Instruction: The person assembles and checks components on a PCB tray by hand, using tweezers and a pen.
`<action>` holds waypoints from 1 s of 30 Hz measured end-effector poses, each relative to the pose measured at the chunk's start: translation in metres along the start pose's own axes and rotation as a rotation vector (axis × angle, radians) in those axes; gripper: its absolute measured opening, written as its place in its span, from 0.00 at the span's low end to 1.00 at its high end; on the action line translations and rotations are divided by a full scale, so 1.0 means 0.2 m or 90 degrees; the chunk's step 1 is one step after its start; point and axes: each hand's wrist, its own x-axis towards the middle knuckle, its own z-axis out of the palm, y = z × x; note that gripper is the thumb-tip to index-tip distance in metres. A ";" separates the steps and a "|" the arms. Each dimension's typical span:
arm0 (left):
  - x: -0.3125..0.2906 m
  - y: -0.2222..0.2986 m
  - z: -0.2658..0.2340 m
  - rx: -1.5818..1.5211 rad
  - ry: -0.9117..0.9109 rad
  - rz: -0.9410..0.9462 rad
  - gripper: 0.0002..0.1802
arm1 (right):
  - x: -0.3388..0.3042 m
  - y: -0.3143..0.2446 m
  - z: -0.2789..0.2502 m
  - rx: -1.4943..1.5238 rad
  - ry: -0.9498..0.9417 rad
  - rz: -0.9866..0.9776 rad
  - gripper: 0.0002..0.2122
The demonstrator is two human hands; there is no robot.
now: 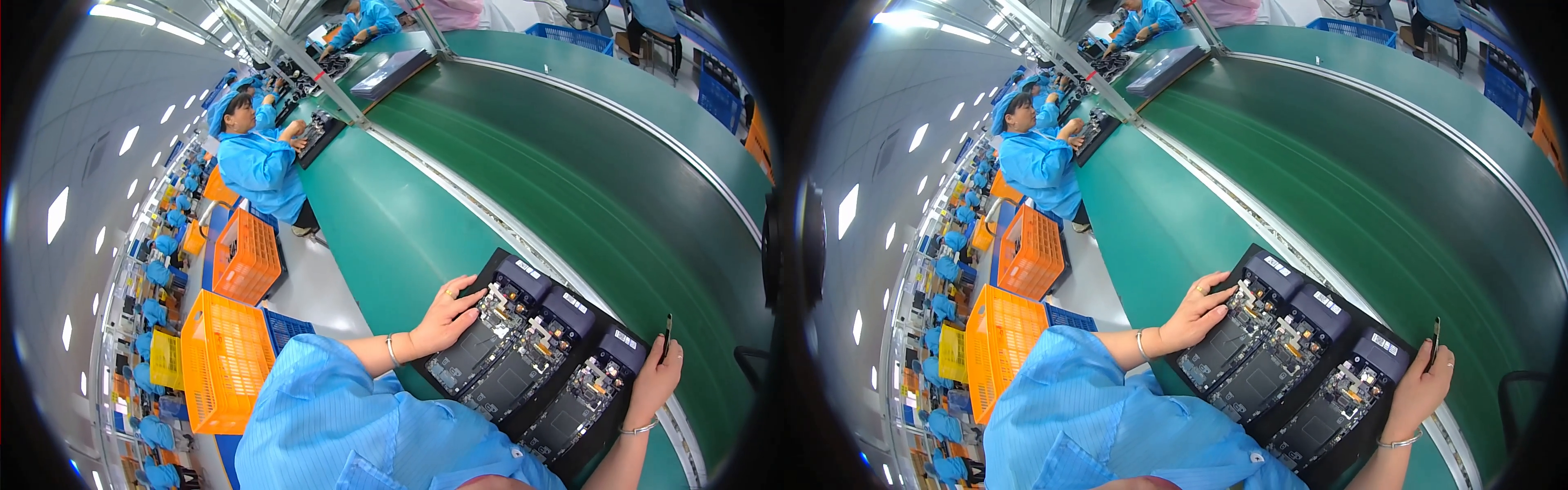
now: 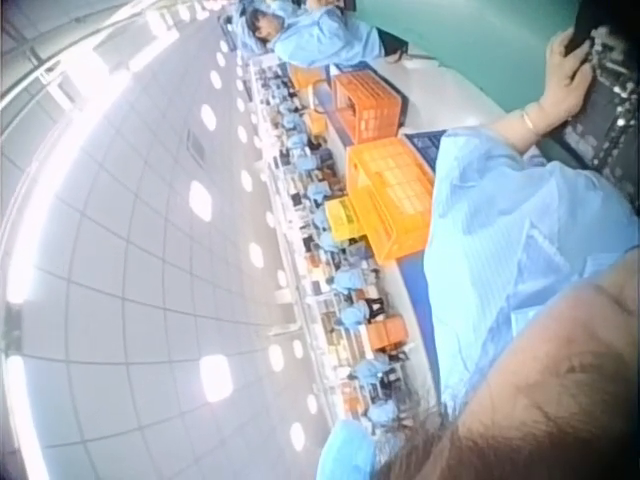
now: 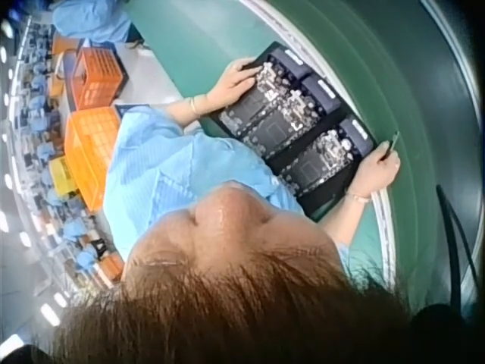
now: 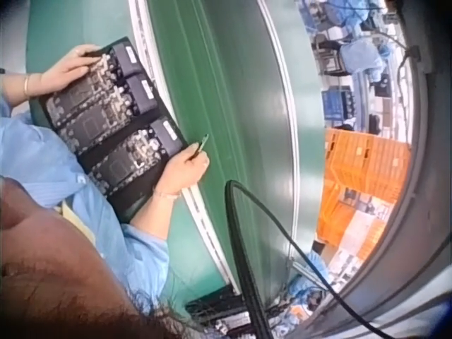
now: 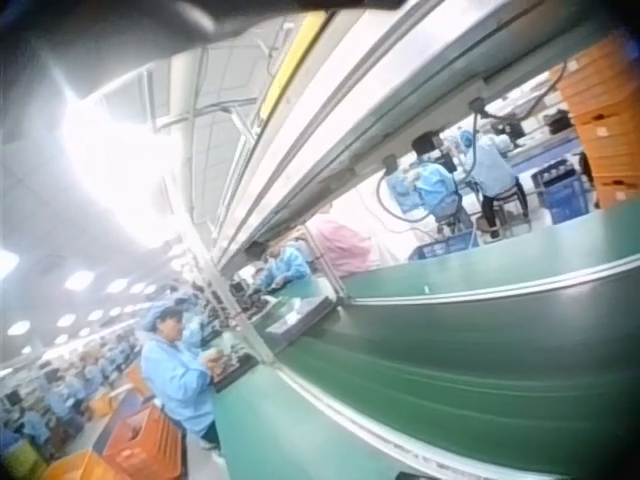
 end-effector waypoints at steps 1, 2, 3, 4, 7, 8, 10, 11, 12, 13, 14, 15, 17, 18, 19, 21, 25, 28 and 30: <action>0.00 0.00 0.00 0.006 0.003 -0.001 0.21 | 0.00 0.00 0.00 0.001 0.008 -0.010 0.13; 0.00 0.00 0.00 0.012 0.005 -0.002 0.21 | 0.00 -0.01 0.00 0.001 0.010 -0.010 0.13; -0.01 0.00 0.01 0.013 0.005 -0.001 0.21 | 0.00 -0.03 -0.01 -0.002 0.002 -0.010 0.13; -0.01 0.00 0.01 0.016 0.008 -0.006 0.21 | 0.00 -0.03 -0.02 -0.005 -0.006 -0.009 0.14; -0.01 0.01 0.01 0.023 0.012 -0.015 0.21 | 0.00 -0.03 -0.02 0.011 0.006 -0.008 0.14; -0.02 0.01 0.01 0.025 0.014 -0.019 0.20 | 0.00 -0.03 -0.02 0.011 0.007 -0.008 0.14; -0.02 0.02 0.01 0.017 0.017 -0.019 0.20 | 0.00 -0.05 -0.04 0.004 -0.004 0.009 0.14; -0.02 0.02 0.02 0.008 0.019 -0.019 0.20 | 0.00 -0.04 -0.04 0.003 -0.005 0.010 0.14; -0.02 0.02 0.02 0.008 0.018 -0.020 0.20 | 0.01 -0.02 -0.03 0.005 0.000 0.003 0.14; -0.02 0.03 0.02 0.014 0.015 -0.023 0.20 | 0.01 -0.01 -0.03 0.007 0.005 -0.006 0.14; -0.02 0.03 0.01 0.020 0.013 -0.026 0.20 | 0.01 -0.02 -0.03 0.007 0.005 -0.007 0.14; -0.02 0.04 0.01 0.019 0.014 -0.026 0.20 | 0.01 -0.02 -0.04 0.006 0.013 -0.015 0.14; -0.01 0.05 0.01 0.007 0.013 -0.029 0.20 | 0.01 -0.02 -0.04 0.004 0.020 -0.022 0.14; -0.01 0.05 0.02 0.007 0.013 -0.030 0.20 | 0.01 -0.01 -0.04 0.005 0.016 -0.015 0.14; -0.01 0.05 0.02 0.008 0.016 -0.029 0.20 | 0.01 -0.01 -0.04 0.006 0.013 -0.009 0.14; -0.02 0.05 0.02 0.009 0.020 -0.028 0.20 | 0.01 -0.01 -0.04 0.001 0.012 -0.009 0.14; -0.01 0.06 0.02 0.006 0.021 -0.026 0.19 | 0.01 -0.01 -0.05 0.001 -0.011 0.017 0.14; -0.01 0.06 0.02 0.005 0.022 -0.029 0.19 | 0.01 0.00 -0.05 -0.002 0.001 0.005 0.14; -0.01 0.07 0.02 0.001 0.023 -0.030 0.19 | 0.01 0.01 -0.05 -0.003 0.002 0.006 0.14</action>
